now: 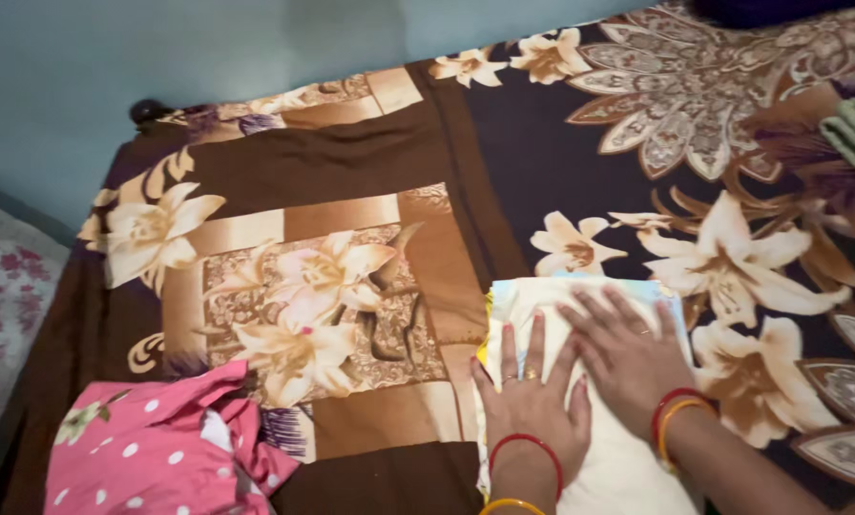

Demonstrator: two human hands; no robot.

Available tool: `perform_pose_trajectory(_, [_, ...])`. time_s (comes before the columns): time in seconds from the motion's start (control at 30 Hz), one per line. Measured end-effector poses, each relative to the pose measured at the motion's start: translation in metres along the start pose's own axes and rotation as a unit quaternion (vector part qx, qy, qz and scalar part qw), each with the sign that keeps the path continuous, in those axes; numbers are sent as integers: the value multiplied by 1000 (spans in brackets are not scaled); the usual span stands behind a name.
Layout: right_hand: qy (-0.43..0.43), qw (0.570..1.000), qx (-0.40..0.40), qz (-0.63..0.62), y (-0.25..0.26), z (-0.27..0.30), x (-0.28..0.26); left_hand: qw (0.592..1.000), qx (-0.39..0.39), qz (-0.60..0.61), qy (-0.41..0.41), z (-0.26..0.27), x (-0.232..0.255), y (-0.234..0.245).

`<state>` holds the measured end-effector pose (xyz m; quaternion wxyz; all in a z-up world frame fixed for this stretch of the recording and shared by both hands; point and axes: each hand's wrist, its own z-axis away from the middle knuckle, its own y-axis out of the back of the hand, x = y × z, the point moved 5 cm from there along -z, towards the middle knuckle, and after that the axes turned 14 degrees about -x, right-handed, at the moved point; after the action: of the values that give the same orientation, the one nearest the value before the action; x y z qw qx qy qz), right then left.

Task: The person folds a light-colored patterned cloth and a pink polka-dotted cloth on a bed. They smooth and align each item, fold it into a compact rectangle, and place it on a growing stack of folded items.

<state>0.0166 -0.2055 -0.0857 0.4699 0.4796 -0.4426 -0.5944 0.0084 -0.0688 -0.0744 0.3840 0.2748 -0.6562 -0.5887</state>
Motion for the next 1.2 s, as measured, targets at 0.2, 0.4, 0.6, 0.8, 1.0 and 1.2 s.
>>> perform_pose_trajectory(0.2, [-51, 998, 40, 10, -18, 12, -5, 991, -134, 15, 21, -4, -1, -9])
perform_pose_trajectory(0.4, [-11, 996, -40, -83, -38, 26, 12, 999, -23, -32, 29, -1, 0, -12])
perform_pose_trajectory(0.6, [-33, 970, 147, -191, -52, 47, 49, 989, 22, 62, 132, 10, -8, -24])
perform_pose_trajectory(0.8, [-137, 824, 144, -530, -71, 109, 46, 878, -57, 296, 373, 42, -14, -19])
perform_pose_trajectory(1.0, [-222, 574, -88, -783, -46, 146, 42, 709, -56, 570, 412, 57, 8, -30])
perform_pose_trajectory(1.2, [-184, 464, -129, -857, 22, 196, 104, 512, -181, 777, 319, 61, 105, -21])
